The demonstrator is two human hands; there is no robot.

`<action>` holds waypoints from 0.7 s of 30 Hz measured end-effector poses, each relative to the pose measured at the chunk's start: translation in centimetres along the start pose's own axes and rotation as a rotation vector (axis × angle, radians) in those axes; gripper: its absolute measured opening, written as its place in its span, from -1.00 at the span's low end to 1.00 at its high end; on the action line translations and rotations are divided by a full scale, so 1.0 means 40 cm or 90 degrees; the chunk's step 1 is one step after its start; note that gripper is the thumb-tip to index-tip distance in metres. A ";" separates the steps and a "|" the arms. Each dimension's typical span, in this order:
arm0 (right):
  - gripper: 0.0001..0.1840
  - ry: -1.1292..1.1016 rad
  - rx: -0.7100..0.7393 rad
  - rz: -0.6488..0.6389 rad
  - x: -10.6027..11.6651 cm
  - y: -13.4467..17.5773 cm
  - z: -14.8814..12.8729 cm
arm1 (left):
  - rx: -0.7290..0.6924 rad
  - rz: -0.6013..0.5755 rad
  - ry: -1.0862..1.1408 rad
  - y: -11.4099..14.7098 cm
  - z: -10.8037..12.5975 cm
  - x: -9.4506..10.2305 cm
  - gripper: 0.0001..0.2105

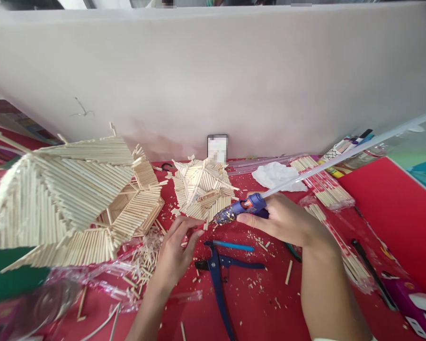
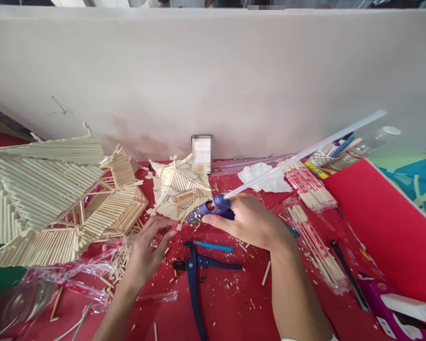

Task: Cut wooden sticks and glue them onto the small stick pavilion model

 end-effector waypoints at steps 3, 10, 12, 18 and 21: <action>-0.47 -0.005 -0.003 -0.009 -0.004 -0.001 -0.002 | 0.000 -0.009 0.008 -0.001 -0.001 -0.005 -0.88; -0.48 -0.017 0.004 -0.013 -0.003 -0.001 -0.002 | 0.016 -0.011 0.007 0.003 -0.003 -0.006 -0.88; -0.50 -0.021 0.017 -0.030 -0.004 0.000 -0.002 | 0.028 -0.007 0.000 0.005 -0.005 0.001 -0.87; -0.53 -0.039 0.037 -0.081 -0.008 -0.001 -0.003 | 0.041 0.024 -0.030 0.017 -0.021 0.044 -0.84; -0.53 -0.044 0.064 -0.157 -0.022 0.011 0.004 | 0.031 0.023 -0.064 0.026 -0.032 0.072 -0.84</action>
Point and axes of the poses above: each hand's wrist, its own y-axis away from the middle knuckle, its own x-axis out of the back of the hand, z = x × y, the point moved 6 cm from there along -y, towards the middle knuckle, and after that the axes turned 7 degrees about -x, right-handed, at the moved point
